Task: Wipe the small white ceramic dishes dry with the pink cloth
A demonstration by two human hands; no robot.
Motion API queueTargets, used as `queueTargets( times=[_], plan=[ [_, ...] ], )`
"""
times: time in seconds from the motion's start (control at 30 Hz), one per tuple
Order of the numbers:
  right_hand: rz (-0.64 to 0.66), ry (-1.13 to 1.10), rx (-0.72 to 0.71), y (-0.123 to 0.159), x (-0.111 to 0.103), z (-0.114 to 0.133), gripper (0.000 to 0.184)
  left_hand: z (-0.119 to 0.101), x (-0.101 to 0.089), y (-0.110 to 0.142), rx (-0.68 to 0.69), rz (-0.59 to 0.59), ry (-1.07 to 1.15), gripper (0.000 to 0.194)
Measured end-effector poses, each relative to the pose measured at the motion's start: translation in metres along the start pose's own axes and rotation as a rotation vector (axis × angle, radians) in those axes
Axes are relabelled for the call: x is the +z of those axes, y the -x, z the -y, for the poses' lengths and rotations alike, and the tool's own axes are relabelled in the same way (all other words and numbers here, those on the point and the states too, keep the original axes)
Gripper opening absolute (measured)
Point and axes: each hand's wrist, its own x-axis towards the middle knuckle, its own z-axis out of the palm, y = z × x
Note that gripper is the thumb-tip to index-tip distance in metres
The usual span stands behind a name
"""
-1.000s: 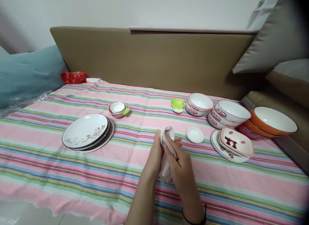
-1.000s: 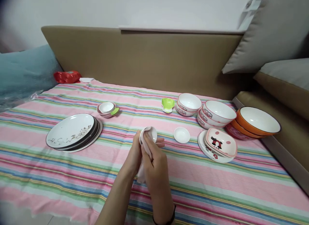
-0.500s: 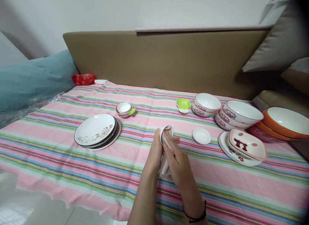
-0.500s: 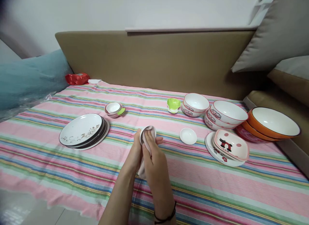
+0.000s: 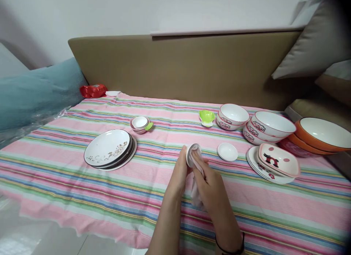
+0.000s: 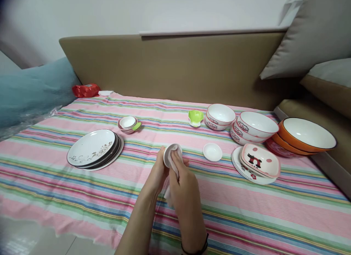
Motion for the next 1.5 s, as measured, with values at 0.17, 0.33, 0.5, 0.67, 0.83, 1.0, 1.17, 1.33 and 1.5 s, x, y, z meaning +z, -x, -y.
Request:
queueTargets(
  times=[0.17, 0.33, 0.5, 0.67, 0.83, 1.0, 1.17, 1.33, 1.5],
  plan=[
    [0.114, -0.202, -0.144, -0.003, -0.005, 0.001, 0.041, 0.001, 0.001, 0.0, -0.024, 0.038, 0.049, 0.087],
    [0.07, -0.113, -0.038, 0.001, -0.013, 0.009, 0.042, 0.003, 0.004, -0.003, 0.117, -0.009, 0.113, 0.08],
    [-0.061, 0.05, 0.082, 0.004, -0.004, 0.015, 0.043, 0.005, 0.002, -0.005, 0.129, -0.022, 0.106, 0.074],
    [-0.01, -0.076, -0.035, 0.001, 0.003, 0.013, 0.047, 0.006, -0.001, -0.005, -0.022, -0.005, 0.052, 0.085],
    [0.133, -0.17, -0.071, 0.0, -0.01, 0.01, 0.043, 0.003, 0.001, -0.004, 0.045, -0.032, 0.075, 0.08],
    [0.03, -0.025, 0.078, 0.005, -0.011, 0.011, 0.044, 0.003, 0.005, -0.003, 0.152, -0.065, 0.049, 0.074],
    [-0.048, -0.063, 0.027, 0.003, 0.003, 0.011, 0.048, 0.003, 0.004, -0.002, 0.005, 0.006, 0.086, 0.082],
    [0.192, -0.298, -0.045, -0.002, -0.009, 0.008, 0.04, 0.002, -0.002, -0.001, 0.036, -0.004, 0.01, 0.086],
    [0.09, -0.145, 0.056, 0.004, -0.02, 0.002, 0.038, 0.001, 0.001, -0.002, 0.143, -0.094, -0.017, 0.068]
  ],
)
